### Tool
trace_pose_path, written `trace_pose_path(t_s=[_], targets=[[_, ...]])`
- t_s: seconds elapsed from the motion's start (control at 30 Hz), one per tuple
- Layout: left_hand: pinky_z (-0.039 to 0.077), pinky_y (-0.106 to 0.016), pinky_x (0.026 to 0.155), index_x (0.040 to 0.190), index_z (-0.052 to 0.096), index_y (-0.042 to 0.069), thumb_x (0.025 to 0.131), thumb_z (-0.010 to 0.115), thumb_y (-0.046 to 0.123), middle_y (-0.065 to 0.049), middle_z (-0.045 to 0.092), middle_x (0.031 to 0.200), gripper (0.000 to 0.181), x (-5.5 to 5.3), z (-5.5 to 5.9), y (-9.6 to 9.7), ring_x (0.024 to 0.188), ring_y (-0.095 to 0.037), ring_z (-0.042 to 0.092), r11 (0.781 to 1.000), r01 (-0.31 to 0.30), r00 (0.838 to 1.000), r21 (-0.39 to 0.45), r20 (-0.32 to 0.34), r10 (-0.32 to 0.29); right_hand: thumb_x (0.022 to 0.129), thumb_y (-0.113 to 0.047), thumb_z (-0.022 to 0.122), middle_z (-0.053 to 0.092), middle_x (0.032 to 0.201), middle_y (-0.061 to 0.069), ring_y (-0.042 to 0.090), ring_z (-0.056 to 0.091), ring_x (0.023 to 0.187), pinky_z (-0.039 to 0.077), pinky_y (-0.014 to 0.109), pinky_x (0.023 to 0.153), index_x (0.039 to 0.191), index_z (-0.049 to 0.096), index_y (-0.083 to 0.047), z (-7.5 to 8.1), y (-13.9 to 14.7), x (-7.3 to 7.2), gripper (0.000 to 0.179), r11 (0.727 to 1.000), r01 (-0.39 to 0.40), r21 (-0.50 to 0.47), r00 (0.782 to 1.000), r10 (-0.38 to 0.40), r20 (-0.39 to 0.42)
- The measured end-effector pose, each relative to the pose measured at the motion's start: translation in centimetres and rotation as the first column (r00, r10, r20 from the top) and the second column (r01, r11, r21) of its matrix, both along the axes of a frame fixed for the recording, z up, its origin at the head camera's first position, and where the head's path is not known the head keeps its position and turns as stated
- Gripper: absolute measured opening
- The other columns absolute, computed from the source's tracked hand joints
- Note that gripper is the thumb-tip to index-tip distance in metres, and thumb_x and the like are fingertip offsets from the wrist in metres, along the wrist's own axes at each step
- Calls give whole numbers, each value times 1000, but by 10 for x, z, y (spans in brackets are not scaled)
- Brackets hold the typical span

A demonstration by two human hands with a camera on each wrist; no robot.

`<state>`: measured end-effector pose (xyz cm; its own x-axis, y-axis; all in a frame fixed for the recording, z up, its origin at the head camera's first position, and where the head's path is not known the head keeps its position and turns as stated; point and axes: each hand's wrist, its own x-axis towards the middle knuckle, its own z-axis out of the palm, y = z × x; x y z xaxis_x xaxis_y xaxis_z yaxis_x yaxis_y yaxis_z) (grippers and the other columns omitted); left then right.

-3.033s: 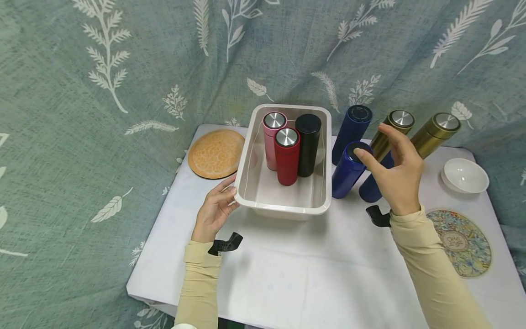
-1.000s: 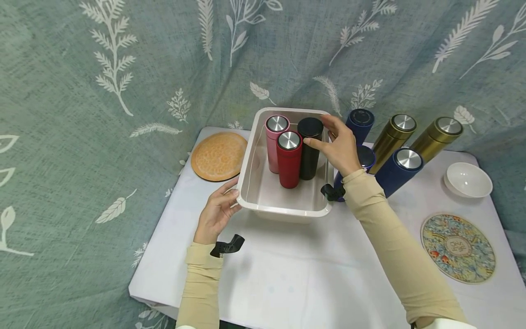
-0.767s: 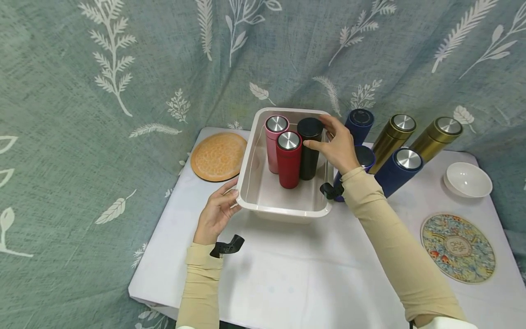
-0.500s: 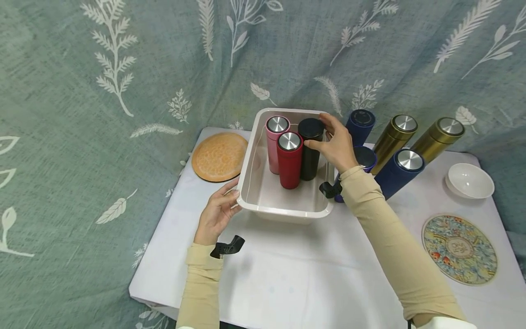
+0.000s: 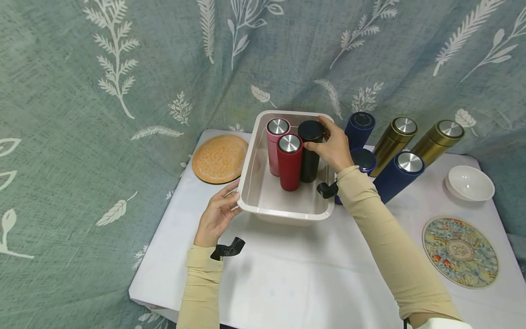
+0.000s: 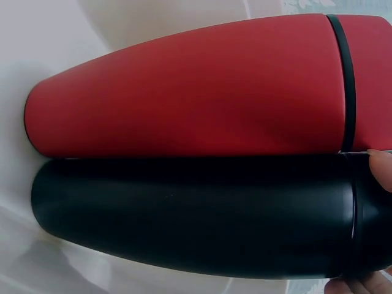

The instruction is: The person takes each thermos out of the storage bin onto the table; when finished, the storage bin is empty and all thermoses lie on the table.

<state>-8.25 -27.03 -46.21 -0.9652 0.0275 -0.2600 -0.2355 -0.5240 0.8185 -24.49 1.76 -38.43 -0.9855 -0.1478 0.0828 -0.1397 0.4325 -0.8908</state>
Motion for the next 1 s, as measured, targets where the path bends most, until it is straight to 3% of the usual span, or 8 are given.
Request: trace_pose_path(t_s=[0.17,0.4,0.73,1.0], targets=[[60,-20,72,138,53,7,100,51,-1,0,71,102,38,1,0,0,92,-10,70,1000,5,1000,-3,2,-5,77,-12,82,60,141,20,32,54,136,40,41,119,148,49,-12,-1,0,-1,79,1000,1,21,1000,-1,12],[60,-21,72,139,51,7,100,50,-1,0,71,101,40,2,2,0,92,-10,70,1000,4,1000,5,0,-4,75,-8,83,53,149,18,30,49,141,39,38,121,146,45,-5,-1,-1,-2,81,1000,-2,-22,999,3,38],[60,-20,70,135,54,11,100,51,-1,0,70,100,36,1,0,-1,89,-10,70,1000,4,1000,6,1,-5,71,-6,85,60,141,16,31,56,135,45,41,115,140,44,-6,-1,-3,0,80,998,25,-58,997,-20,77],[60,-20,72,141,49,8,101,49,-1,1,69,99,42,0,-1,-1,91,-10,69,1000,2,1000,1,4,-2,73,-13,86,62,139,16,33,58,130,46,47,112,145,49,-11,-1,0,2,81,1000,23,18,999,-24,37]])
